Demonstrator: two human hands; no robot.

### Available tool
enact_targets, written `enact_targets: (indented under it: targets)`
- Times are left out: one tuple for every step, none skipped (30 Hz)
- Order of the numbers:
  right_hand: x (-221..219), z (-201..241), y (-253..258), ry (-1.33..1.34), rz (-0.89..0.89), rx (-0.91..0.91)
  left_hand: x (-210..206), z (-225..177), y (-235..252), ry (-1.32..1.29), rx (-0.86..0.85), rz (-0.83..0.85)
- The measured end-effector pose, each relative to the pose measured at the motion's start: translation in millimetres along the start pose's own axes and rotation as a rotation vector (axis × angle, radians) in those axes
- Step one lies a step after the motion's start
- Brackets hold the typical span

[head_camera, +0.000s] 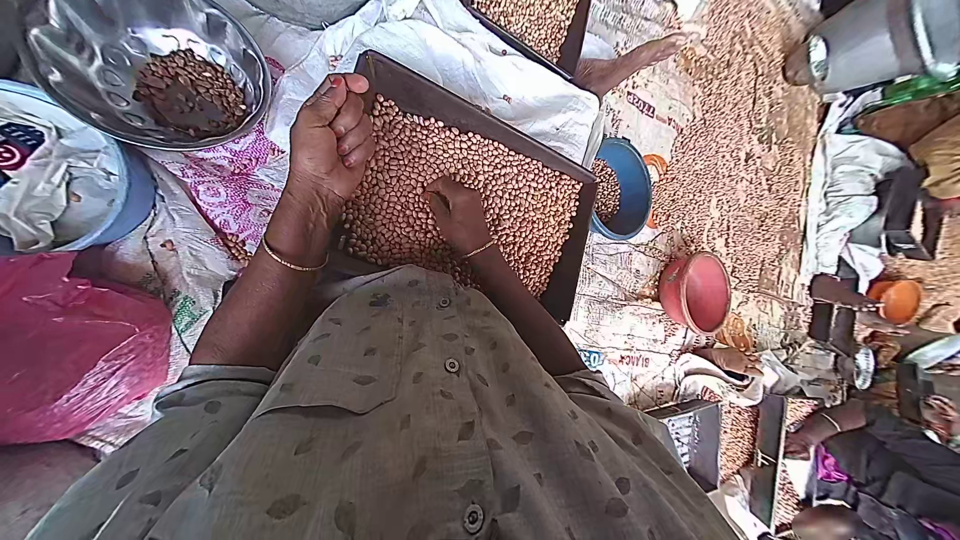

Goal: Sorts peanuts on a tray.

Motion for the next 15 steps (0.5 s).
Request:
enact_targets:
  targets:
    - [4,-4,-1,0.11,-0.054,-0.047,0,0,0,-0.024,-0.005,0.011]
    - [9,-7,-1,0.289,-0.101,-0.121,0,0,0,-0.044,-0.008,0.021]
    - [13,-9,-1,0.518,-0.128,-0.207,0,-1,0,-0.053,-0.012,0.027]
    - [15,-9,-1,0.719,-0.117,-0.277,0,-1,0,-0.063,-0.019,0.028]
    - [15,-6,-2,0.839,-0.068,-0.311,0,-2,-1,-0.077,-0.026,0.024]
    - [13,0,-4,0.881,0.011,-0.303,1,-3,0,-0.089,-0.035,0.023]
    - [10,7,-6,0.861,0.097,-0.253,1,-5,0,-0.097,-0.042,0.024]
    - [5,13,-7,0.783,0.187,-0.175,2,-7,-1,-0.1,-0.045,0.024]
    - [1,18,-10,0.635,0.275,-0.091,3,-9,-2,-0.09,-0.038,0.016]
    - [-4,21,-12,0.439,0.348,-0.024,4,-11,-4,-0.074,-0.023,0.002]
    - [-9,24,-14,0.246,0.405,0.02,6,-13,-6,-0.053,-0.006,-0.016]
    - [-14,28,-17,0.098,0.419,0.064,7,-14,-10,-0.025,0.012,-0.03]
    - [-19,31,-19,-0.003,0.4,0.117,9,-15,-13,0.002,0.025,-0.04]
    - [-21,34,-20,-0.076,0.375,0.169,12,-15,-17,0.023,0.035,-0.04]
    - [-23,36,-20,-0.12,0.351,0.212,14,-15,-21,0.04,0.045,-0.034]
Point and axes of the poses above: each hand's wrist, its own y-axis towards the middle knuckle, its own x-axis out of the back of the hand, z = x × y, the point moved 4 cm from there along y, towards the middle knuckle, and after that the axes turned 9 degrees about x, right-handed, at the moved point
